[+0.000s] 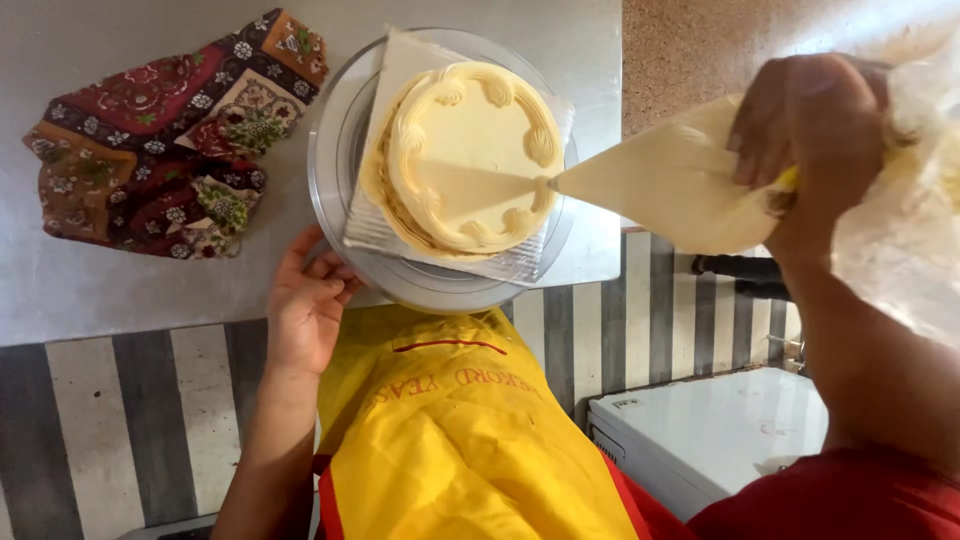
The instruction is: The person fills a piping bag with cream from a container in a low fridge, then pipes cream rosettes around the top edge of round cakes on a turntable. They move each finished cake to a stack of completed cakes and bring the next plain cake onto the turntable to repeat the piping.
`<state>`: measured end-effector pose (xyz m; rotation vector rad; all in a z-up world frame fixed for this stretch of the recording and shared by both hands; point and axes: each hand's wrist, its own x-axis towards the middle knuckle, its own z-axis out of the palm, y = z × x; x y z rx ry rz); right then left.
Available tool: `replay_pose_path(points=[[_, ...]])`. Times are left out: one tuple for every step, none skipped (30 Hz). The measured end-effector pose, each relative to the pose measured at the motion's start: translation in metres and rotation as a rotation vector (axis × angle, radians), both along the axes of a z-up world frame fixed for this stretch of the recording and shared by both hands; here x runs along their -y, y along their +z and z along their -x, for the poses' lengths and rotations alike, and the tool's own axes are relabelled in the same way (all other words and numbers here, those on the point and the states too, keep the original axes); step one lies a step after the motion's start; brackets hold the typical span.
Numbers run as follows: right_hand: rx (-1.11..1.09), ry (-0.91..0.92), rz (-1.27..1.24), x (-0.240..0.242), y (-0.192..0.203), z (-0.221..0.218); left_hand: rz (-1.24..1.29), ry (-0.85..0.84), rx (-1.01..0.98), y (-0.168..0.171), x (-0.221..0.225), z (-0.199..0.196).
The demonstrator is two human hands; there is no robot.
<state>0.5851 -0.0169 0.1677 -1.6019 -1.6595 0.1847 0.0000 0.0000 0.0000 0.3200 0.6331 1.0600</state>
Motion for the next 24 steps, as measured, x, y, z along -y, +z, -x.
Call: replay_pose_path(points=[[-0.002, -0.001, -0.001, 0.009, 0.007, -0.025, -0.001, -0.001, -0.002, -0.001, 0.000, -0.002], [-0.081, 0.045, -0.020, 0.019, 0.005, -0.043, -0.002, -0.005, 0.012, -0.001, 0.001, -0.003], [-0.164, 0.096, -0.037, 0.028, -0.005, -0.055, -0.002, -0.005, 0.023, -0.002, 0.002, -0.004], [-0.246, 0.146, -0.055, 0.025, 0.017, -0.036, -0.001, -0.001, 0.019, 0.009, 0.001, -0.006], [-0.329, 0.195, -0.074, 0.026, 0.043, -0.017, -0.023, -0.095, -0.046, 0.019, -0.002, -0.009], [-0.411, 0.244, -0.094, 0.029, 0.073, 0.001, -0.043, -0.189, -0.112, 0.031, -0.006, -0.012], [-0.491, 0.297, -0.122, 0.024, 0.073, 0.019, -0.053, -0.185, -0.116, 0.029, -0.009, -0.012], [-0.571, 0.350, -0.150, 0.020, 0.074, 0.037, -0.044, -0.244, -0.146, 0.028, -0.012, -0.013], [-0.650, 0.403, -0.178, 0.019, 0.075, 0.055, -0.035, -0.303, -0.178, 0.028, -0.014, -0.015], [-0.653, 0.409, -0.189, 0.018, 0.049, 0.042, -0.045, -0.300, -0.184, 0.021, -0.015, -0.016], [-0.646, 0.147, -0.112, 0.014, 0.021, 0.029, -0.011, -0.144, -0.098, 0.016, -0.016, -0.016], [-0.632, -0.116, -0.039, 0.009, -0.007, 0.015, 0.021, 0.011, -0.012, 0.011, -0.016, -0.017], [-0.648, -0.106, -0.051, -0.013, -0.020, 0.032, 0.006, 0.017, -0.027, 0.019, -0.015, -0.020], [-0.654, -0.209, 0.105, -0.036, -0.031, 0.049, 0.041, 0.116, 0.241, 0.028, -0.014, -0.025], [-0.659, -0.303, 0.264, -0.059, -0.041, 0.067, 0.072, 0.212, 0.510, 0.036, -0.012, -0.029], [-0.677, -0.287, 0.252, -0.070, -0.075, 0.064, 0.051, 0.216, 0.495, 0.025, -0.003, -0.033], [-0.735, -0.306, 0.416, -0.082, -0.109, 0.063, 0.089, 0.125, 0.398, 0.013, 0.007, -0.037], [-0.787, -0.320, 0.582, -0.095, -0.143, 0.063, 0.128, 0.036, 0.300, 0.001, 0.016, -0.040], [-0.802, -0.302, 0.579, -0.100, -0.147, 0.072, 0.116, 0.045, 0.283, 0.003, 0.024, -0.041], [-0.694, -0.348, 0.725, -0.104, -0.151, 0.082, 0.080, 0.009, 0.226, 0.005, 0.033, -0.043], [-0.577, -0.391, 0.867, -0.107, -0.154, 0.091, 0.045, -0.027, 0.172, 0.005, 0.042, -0.045], [-0.587, -0.372, 0.863, -0.102, -0.156, 0.095, 0.034, -0.018, 0.158, 0.013, 0.044, -0.050], [-0.430, -0.269, 0.716, -0.096, -0.158, 0.098, -0.021, 0.095, 0.153, 0.022, 0.048, -0.056], [-0.277, -0.165, 0.565, -0.089, -0.159, 0.101, -0.078, 0.208, 0.148, 0.031, 0.052, -0.063]])
